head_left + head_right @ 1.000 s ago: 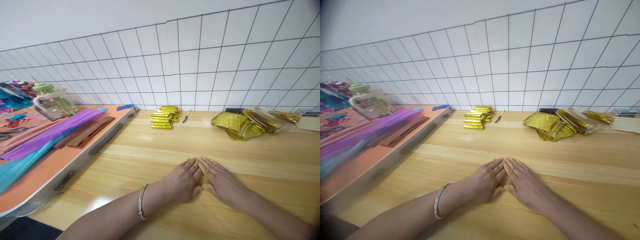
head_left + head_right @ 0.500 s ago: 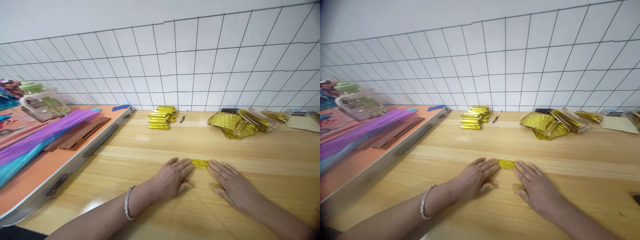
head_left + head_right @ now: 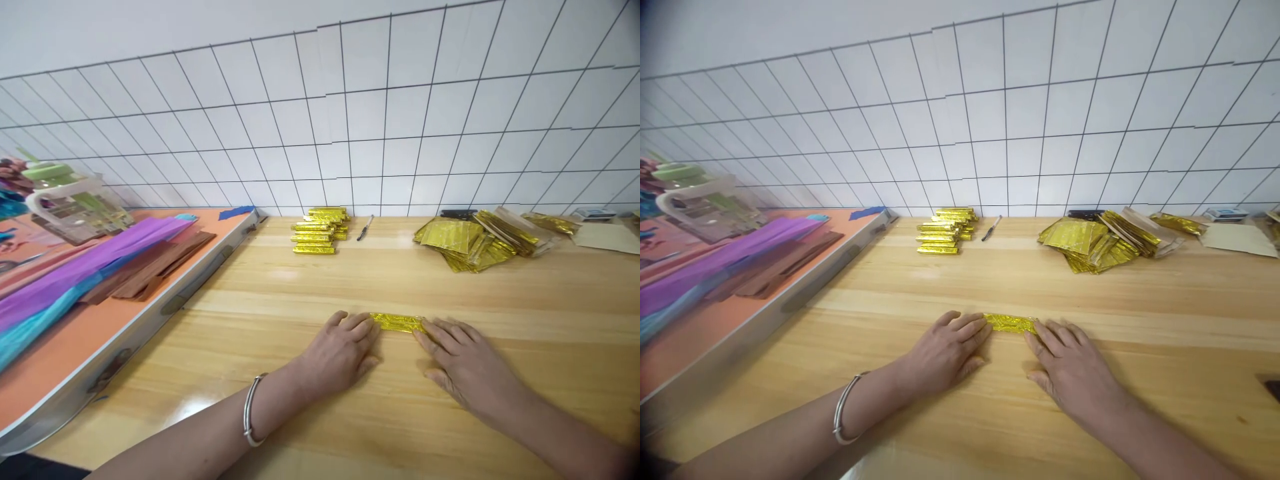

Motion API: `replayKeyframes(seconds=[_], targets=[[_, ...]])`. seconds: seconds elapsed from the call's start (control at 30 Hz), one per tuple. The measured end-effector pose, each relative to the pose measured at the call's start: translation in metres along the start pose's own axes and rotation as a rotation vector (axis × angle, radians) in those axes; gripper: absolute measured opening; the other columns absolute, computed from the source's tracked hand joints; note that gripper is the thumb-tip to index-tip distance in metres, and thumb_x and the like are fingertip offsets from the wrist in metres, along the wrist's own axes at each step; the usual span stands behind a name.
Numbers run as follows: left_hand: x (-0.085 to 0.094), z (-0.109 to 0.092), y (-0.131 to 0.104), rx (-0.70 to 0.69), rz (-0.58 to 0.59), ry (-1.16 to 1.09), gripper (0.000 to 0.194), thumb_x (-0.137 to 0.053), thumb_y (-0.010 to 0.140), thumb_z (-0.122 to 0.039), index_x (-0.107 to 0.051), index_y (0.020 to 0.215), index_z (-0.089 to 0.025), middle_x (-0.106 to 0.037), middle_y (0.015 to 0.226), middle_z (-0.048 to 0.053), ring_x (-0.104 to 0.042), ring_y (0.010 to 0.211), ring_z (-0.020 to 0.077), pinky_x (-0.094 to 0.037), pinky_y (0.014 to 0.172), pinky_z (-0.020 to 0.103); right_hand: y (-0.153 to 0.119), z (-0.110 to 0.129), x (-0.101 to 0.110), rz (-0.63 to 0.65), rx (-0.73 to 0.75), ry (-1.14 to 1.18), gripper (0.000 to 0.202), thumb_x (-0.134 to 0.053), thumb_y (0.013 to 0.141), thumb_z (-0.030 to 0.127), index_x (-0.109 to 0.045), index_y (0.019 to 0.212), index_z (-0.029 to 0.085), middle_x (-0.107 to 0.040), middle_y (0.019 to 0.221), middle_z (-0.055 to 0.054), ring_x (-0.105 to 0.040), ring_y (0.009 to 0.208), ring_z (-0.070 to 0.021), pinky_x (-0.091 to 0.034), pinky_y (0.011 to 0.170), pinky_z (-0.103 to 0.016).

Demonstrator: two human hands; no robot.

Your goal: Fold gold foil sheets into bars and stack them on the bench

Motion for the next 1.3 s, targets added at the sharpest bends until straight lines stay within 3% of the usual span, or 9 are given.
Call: replayKeyframes(seconds=[0.17,0.33,0.5,0.63,0.87,1.17,1.3], targets=[[-0.003,0.001,-0.007,0.026,-0.011,-0.016,0.050,-0.039,0.090,-0.041,-0.035,0.134,-0.017,-0.046,0.131,0.007,-0.034,0.126,0.0215,-0.027,0.100,0.037,-0.011,-0.004,-0.005,-0.021,-0.018,0.028,0.050,-0.044,0.087,0.042,-0.043,0.132,0.021,-0.048,0.134,-0.009,-0.041,0.122,-0.0289,-0.036,0.095,-0.049],[-0.004,0.007,0.009,0.024,-0.038,-0.002,0.048,-0.039,0.090,-0.042,-0.038,0.132,-0.018,-0.048,0.128,0.008,-0.040,0.121,0.0211,-0.032,0.097,0.036,0.006,-0.020,-0.006,0.000,-0.011,0.003,0.050,-0.042,0.088,0.041,-0.042,0.133,0.020,-0.046,0.136,-0.009,-0.036,0.126,-0.0286,-0.036,0.095,-0.047],[-0.002,0.017,0.042,0.072,-0.049,0.069,0.033,-0.042,0.089,-0.041,-0.057,0.106,-0.017,-0.057,0.103,0.009,-0.051,0.101,0.0208,-0.037,0.086,0.035,0.026,-0.041,-0.009,0.001,-0.075,0.007,0.046,-0.040,0.089,0.040,-0.048,0.129,0.018,-0.049,0.132,-0.011,-0.037,0.125,-0.0279,-0.038,0.093,-0.046],[-0.008,0.009,0.057,0.090,-0.018,0.167,0.038,-0.040,0.088,-0.046,-0.059,0.088,-0.013,-0.057,0.085,0.010,-0.053,0.084,0.0229,-0.039,0.077,0.037,0.027,-0.044,-0.012,0.012,-0.093,0.043,0.045,-0.040,0.089,0.038,-0.045,0.131,0.021,-0.048,0.134,-0.007,-0.039,0.123,-0.0261,-0.039,0.093,-0.044],[-0.012,-0.003,0.068,0.082,-0.044,0.227,0.058,-0.031,0.085,-0.061,-0.051,0.113,-0.013,-0.054,0.089,0.012,-0.051,0.084,0.0261,-0.038,0.073,0.038,0.023,-0.051,-0.015,-0.015,-0.133,0.124,0.041,-0.038,0.090,0.032,-0.046,0.130,0.028,-0.050,0.132,-0.002,-0.041,0.123,-0.0229,-0.039,0.094,-0.044],[-0.010,0.000,0.069,0.021,-0.113,0.210,0.058,-0.030,0.084,-0.062,-0.055,0.098,-0.012,-0.054,0.084,0.012,-0.049,0.084,0.0260,-0.038,0.074,0.038,0.012,-0.061,-0.016,-0.027,-0.196,0.162,0.040,-0.036,0.090,0.033,-0.048,0.128,0.026,-0.052,0.131,-0.003,-0.044,0.121,-0.0219,-0.039,0.097,-0.045],[-0.011,0.000,0.068,0.003,-0.127,0.199,0.057,-0.030,0.085,-0.061,-0.056,0.097,-0.011,-0.054,0.085,0.013,-0.050,0.084,0.0261,-0.039,0.074,0.039,0.024,-0.044,-0.003,-0.107,-0.182,0.168,0.046,-0.035,0.091,0.031,-0.039,0.135,0.019,-0.047,0.135,-0.009,-0.041,0.124,-0.0218,-0.038,0.100,-0.044]])
Point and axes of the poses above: each hand's wrist, its own y-axis towards the middle knuckle, its own x-axis out of the back of the hand, z = x × y, the point moved 5 cm from there along y, towards the middle knuckle
